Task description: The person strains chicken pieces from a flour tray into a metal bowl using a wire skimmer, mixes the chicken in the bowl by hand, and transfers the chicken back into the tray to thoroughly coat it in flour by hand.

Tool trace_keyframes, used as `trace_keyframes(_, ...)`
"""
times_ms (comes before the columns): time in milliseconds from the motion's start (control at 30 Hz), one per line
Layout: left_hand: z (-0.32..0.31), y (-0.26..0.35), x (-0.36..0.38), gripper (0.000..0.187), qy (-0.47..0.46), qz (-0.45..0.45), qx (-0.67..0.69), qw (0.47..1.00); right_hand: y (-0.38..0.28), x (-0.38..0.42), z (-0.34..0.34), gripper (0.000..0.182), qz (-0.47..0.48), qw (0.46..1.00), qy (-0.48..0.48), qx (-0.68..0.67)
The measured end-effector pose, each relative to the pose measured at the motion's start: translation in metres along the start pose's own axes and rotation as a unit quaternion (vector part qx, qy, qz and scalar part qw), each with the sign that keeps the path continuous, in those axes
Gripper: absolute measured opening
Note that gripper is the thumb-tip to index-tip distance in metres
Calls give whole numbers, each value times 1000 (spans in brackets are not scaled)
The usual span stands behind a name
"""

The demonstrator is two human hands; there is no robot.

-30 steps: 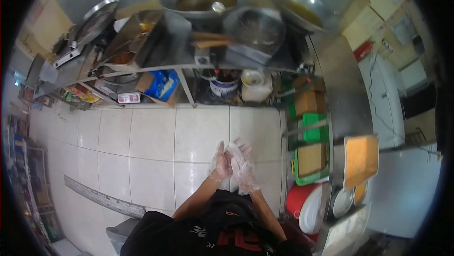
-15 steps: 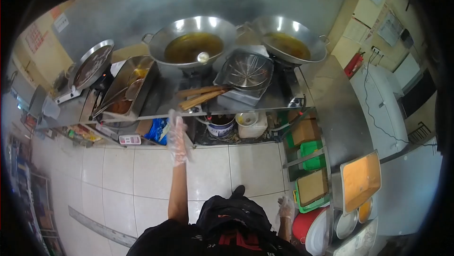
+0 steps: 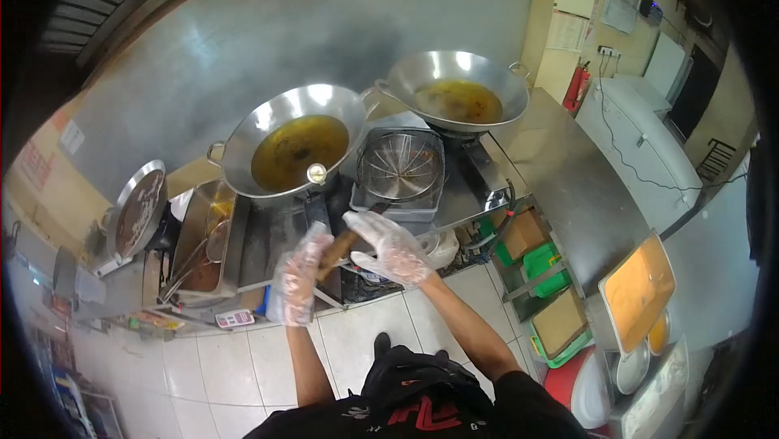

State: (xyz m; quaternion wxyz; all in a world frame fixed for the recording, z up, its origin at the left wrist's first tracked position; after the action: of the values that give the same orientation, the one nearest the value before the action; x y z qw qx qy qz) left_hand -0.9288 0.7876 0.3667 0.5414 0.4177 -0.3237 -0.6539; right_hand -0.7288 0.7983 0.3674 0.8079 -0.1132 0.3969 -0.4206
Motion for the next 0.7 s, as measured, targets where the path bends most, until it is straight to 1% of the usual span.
trace_keyframes(33, -4, 30, 2, 32, -40, -3, 65, 997, 6, -12, -21, 60, 65, 996, -30, 49)
trace_keyframes(67, -7, 28, 0, 31, -28, -15, 99, 995, 19, -15, -44, 54, 161, 980, -49, 105)
trace_keyframes(100, -5, 21, 1, 30, -12, -23, 133, 991, 29, -12, -62, 54, 158, 980, -61, 104)
trace_keyframes(133, -3, -14, -4, 36, -24, 2, 193, 981, 40, -12, -76, 49, 137, 983, -101, 72)
trace_keyframes(167, 2, -38, -7, 36, -18, 0, 200, 980, 46, -17, -84, 43, 117, 983, -136, 42)
trace_keyframes(200, 9, -59, -9, 41, 25, 10, 342, 939, 37, -27, -77, 32, 80, 992, -91, -30)
trace_keyframes(233, 11, -80, -11, 46, 66, 21, 477, 876, 27, -34, -72, 32, 83, 991, -98, -23)
trace_keyframes(267, 11, -100, -14, 54, 81, 43, 453, 887, 21, -40, -63, 27, 25, 994, -77, -78)
trace_keyframes(300, 10, -122, -16, 54, 84, 45, 461, 882, 19, -45, -55, 23, -36, 989, -55, -134)
trace_keyframes(367, -8, -176, -17, 55, -40, 165, 500, 849, 18, -65, -37, 14, 11, 976, -80, -204)
trace_keyframes(400, -25, -199, -19, 60, -82, 190, 504, 839, 16, -69, -28, 10, -10, 979, -8, -203)
trace_keyframes(433, -30, -196, -20, 60, -82, 195, 514, 831, 15, -69, -29, 9, -22, 980, 22, -197)
trace_keyframes(467, -38, -182, -24, 63, -121, 214, 535, 808, 14, -69, -30, 9, -33, 980, 52, -191)
trace_keyframes(500, -44, -166, -29, 67, -160, 230, 554, 784, 22, -59, -35, 10, -156, 890, 155, -400)
trace_keyframes(533, -50, -149, -32, 75, -198, 215, 574, 765, 22, -63, -35, 10, -218, 824, 190, -488)
trace_keyframes(567, -56, -138, -37, 75, -194, 211, 586, 758, 15, -70, -33, 11, -270, 739, 239, -569)
trace_keyframes(600, -65, -125, -39, 76, -239, 255, 636, 688, -6, -86, -21, 11, -187, 869, 156, -431)
trace_keyframes(633, -72, -112, -37, 76, -283, 298, 677, 611, -25, -98, -16, 11, -96, 954, 66, -276)
trace_keyframes(667, -68, -96, -40, 76, -281, 298, 683, 605, -7, -87, -20, 15, -94, 965, 81, -229)
trace_keyframes(700, -61, -76, -43, 71, -288, 318, 702, 568, 11, -89, -23, 15, -95, 967, 75, -225)
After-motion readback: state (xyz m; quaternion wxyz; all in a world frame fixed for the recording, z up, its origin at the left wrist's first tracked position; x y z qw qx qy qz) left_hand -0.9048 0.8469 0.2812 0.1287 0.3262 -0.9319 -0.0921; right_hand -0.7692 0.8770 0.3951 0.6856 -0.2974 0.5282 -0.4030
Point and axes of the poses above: each hand's wrist, its own x-axis away from the middle knuckle, its own z-axis out of the back of the hand, y = z × x, the point moved 3 cm from there along -x, towards the middle knuckle, and after that the axes turned 2 degrees about -z, right-handed, at the moved point
